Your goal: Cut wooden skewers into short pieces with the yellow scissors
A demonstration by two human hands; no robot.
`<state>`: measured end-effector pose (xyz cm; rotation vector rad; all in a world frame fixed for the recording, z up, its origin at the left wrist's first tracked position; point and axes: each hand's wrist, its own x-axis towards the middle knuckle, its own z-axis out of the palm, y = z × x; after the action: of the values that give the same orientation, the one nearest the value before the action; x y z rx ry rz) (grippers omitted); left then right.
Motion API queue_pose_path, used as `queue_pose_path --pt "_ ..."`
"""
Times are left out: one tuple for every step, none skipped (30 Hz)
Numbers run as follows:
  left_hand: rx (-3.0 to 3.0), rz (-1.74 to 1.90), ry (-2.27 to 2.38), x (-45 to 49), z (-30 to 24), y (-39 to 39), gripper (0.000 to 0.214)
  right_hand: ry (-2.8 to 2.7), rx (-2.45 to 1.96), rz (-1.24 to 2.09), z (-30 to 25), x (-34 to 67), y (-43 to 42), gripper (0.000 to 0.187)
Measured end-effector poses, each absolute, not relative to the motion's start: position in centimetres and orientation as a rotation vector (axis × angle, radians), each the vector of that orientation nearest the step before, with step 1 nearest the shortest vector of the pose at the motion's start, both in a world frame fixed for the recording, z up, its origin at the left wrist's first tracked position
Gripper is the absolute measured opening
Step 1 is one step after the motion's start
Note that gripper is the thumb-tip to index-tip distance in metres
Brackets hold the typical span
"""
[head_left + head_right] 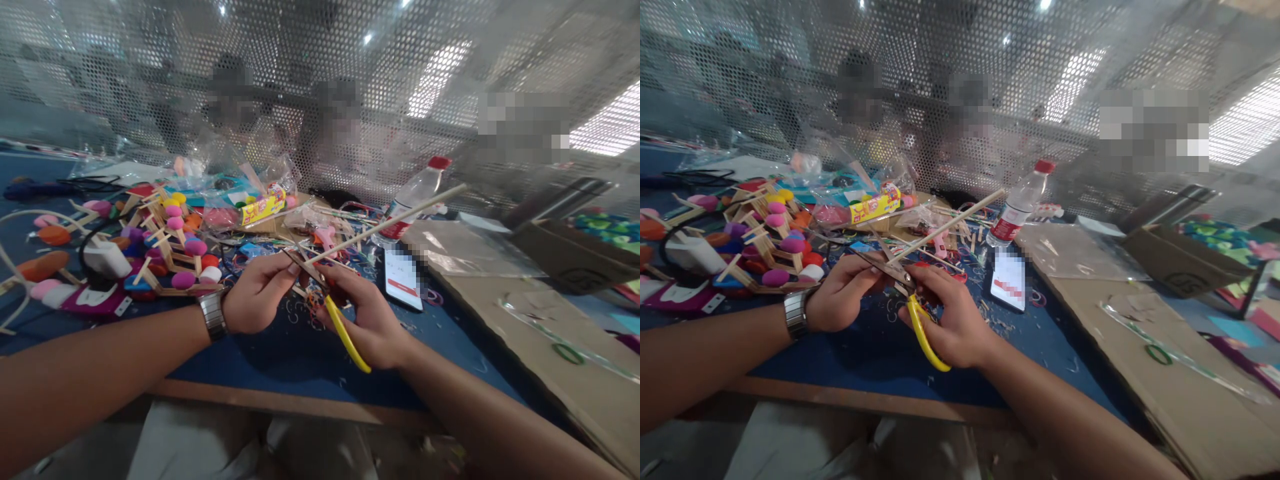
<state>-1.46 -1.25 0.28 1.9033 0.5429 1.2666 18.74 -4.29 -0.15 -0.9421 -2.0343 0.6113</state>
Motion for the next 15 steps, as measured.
queue_pose_path --pt "1.894 1.264 0.55 -1.46 0.22 -1.24 0.036 -2.035 -0.943 0.624 -0.1 18.73 -4.3 0.046" --pt "1.879 1.26 0.552 -1.46 0.17 -1.23 0.036 -2.043 -0.941 0.632 -0.06 18.73 -4.31 0.046" --pt "1.857 1.255 0.554 -1.45 0.14 -1.23 0.037 -2.054 -0.937 0.63 -0.03 18.74 -4.32 0.046" --pt "1.83 1.246 0.556 -1.44 0.12 -1.23 0.038 -2.068 -0.932 0.617 -0.01 18.76 -4.34 0.046" --pt "1.802 1.236 0.555 -1.42 0.1 -1.24 0.039 -2.081 -0.93 0.598 0.0 18.79 -4.37 0.046" --pt "1.775 1.229 0.552 -1.4 0.09 -1.25 0.04 -2.094 -0.931 0.578 0.0 18.82 -4.41 0.046" --pt "1.754 1.224 0.547 -1.38 0.06 -1.28 0.04 -2.104 -0.934 0.563 -0.01 18.86 -4.46 0.046" --pt "1.74 1.22 0.541 -1.36 0.02 -1.3 0.041 -2.111 -0.938 0.554 -0.01 18.9 -4.51 0.046" --pt "1.732 1.218 0.534 -1.34 -0.04 -1.33 0.041 -2.117 -0.943 0.552 -0.02 18.94 -4.57 0.047" --pt "1.725 1.215 0.526 -1.33 -0.09 -1.35 0.042 -2.122 -0.95 0.555 -0.02 18.97 -4.62 0.047" --pt "1.72 1.211 0.519 -1.32 -0.14 -1.37 0.042 -2.123 -0.958 0.561 -0.03 18.99 -4.66 0.048" --pt "1.716 1.207 0.514 -1.33 -0.16 -1.39 0.043 -2.124 -0.965 0.569 -0.05 18.99 -4.69 0.049" --pt "1.721 1.204 0.514 -1.33 -0.13 -1.39 0.043 -2.123 -0.972 0.58 -0.06 18.98 -4.69 0.05" --pt "1.738 1.205 0.522 -1.34 -0.06 -1.39 0.042 -2.116 -0.98 0.594 -0.08 18.95 -4.66 0.049" --pt "1.772 1.214 0.533 -1.36 0.07 -1.38 0.041 -2.1 -0.986 0.604 -0.1 18.91 -4.61 0.049"
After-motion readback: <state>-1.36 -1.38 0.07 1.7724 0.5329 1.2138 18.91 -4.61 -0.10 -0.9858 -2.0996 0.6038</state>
